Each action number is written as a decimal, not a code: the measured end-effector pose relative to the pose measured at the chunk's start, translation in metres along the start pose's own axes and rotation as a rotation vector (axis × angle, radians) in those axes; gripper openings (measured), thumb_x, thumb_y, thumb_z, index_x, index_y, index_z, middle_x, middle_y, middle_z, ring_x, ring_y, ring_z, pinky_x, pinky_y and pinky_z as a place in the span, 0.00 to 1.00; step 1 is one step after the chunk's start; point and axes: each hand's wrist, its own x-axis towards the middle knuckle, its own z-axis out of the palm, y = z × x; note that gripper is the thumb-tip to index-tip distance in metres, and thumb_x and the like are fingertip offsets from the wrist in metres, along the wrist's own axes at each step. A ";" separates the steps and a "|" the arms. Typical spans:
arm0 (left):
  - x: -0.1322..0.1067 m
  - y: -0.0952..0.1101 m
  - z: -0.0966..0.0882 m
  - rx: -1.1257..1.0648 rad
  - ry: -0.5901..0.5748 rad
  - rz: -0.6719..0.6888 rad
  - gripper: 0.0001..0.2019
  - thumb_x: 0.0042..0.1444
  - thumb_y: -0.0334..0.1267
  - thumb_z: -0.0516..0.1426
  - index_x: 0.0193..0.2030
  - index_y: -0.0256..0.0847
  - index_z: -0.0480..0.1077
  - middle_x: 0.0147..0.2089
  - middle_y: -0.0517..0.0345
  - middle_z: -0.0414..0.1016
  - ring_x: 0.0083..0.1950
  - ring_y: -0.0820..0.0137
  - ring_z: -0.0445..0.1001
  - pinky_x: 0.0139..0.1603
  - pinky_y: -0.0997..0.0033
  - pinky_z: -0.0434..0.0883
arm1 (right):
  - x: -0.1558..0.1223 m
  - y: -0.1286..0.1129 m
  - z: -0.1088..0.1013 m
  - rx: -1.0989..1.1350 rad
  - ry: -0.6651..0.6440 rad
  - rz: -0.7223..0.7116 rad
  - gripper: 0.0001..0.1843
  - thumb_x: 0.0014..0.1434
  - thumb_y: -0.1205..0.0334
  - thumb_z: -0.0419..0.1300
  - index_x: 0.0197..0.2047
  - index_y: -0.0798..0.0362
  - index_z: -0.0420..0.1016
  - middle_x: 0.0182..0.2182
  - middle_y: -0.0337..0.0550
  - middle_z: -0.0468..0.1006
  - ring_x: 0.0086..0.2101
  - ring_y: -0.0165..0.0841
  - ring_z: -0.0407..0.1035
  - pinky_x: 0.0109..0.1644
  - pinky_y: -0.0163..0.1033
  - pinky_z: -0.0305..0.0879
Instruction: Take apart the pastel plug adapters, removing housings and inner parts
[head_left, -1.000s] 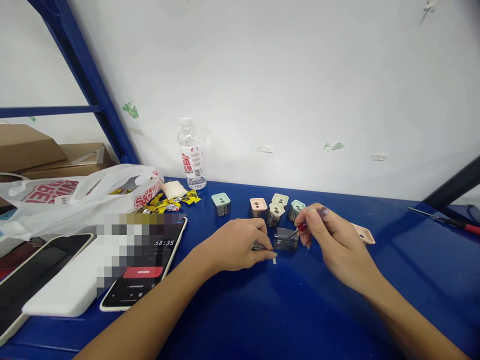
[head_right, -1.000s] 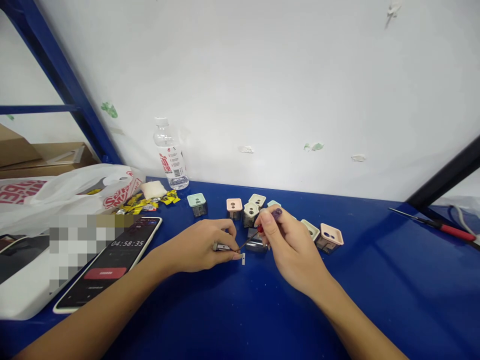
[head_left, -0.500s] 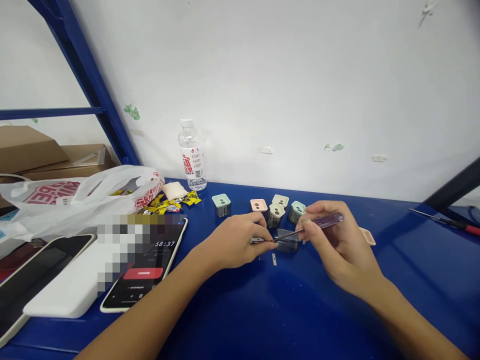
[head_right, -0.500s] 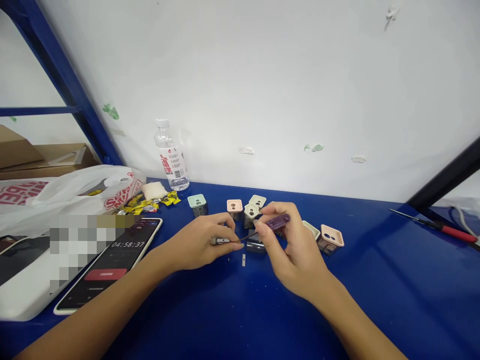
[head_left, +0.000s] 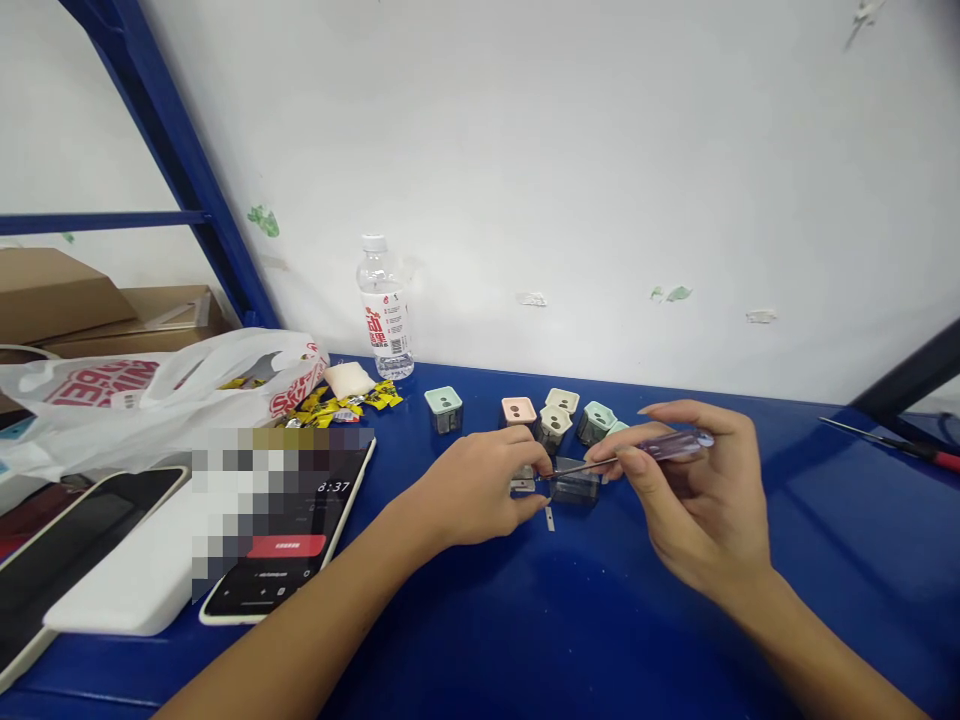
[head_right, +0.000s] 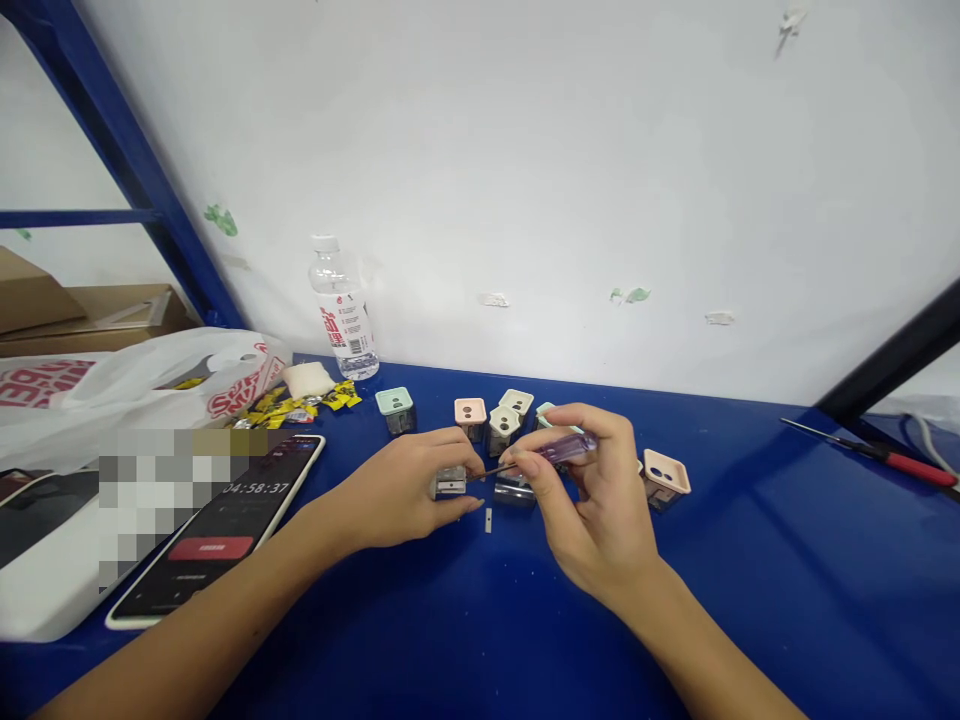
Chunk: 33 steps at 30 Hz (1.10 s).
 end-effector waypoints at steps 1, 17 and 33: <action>0.000 0.000 0.001 0.003 -0.009 0.001 0.09 0.54 0.38 0.60 0.41 0.40 0.71 0.42 0.60 0.72 0.41 0.69 0.72 0.41 0.70 0.67 | 0.000 0.000 0.001 0.008 -0.012 -0.005 0.18 0.62 0.73 0.56 0.51 0.45 0.58 0.31 0.40 0.77 0.31 0.33 0.74 0.33 0.39 0.75; 0.001 0.004 0.003 0.012 -0.059 0.045 0.07 0.54 0.35 0.57 0.40 0.39 0.71 0.40 0.58 0.73 0.39 0.68 0.72 0.39 0.71 0.67 | -0.005 0.001 0.005 -0.001 -0.084 0.016 0.17 0.62 0.72 0.56 0.51 0.47 0.58 0.33 0.41 0.76 0.34 0.32 0.74 0.35 0.38 0.74; 0.002 0.002 0.004 -0.004 -0.076 0.063 0.05 0.56 0.37 0.58 0.37 0.37 0.69 0.38 0.57 0.71 0.37 0.69 0.70 0.36 0.72 0.66 | -0.009 -0.001 -0.001 -0.102 -0.189 -0.100 0.19 0.64 0.68 0.54 0.57 0.47 0.60 0.40 0.43 0.77 0.40 0.35 0.73 0.44 0.43 0.72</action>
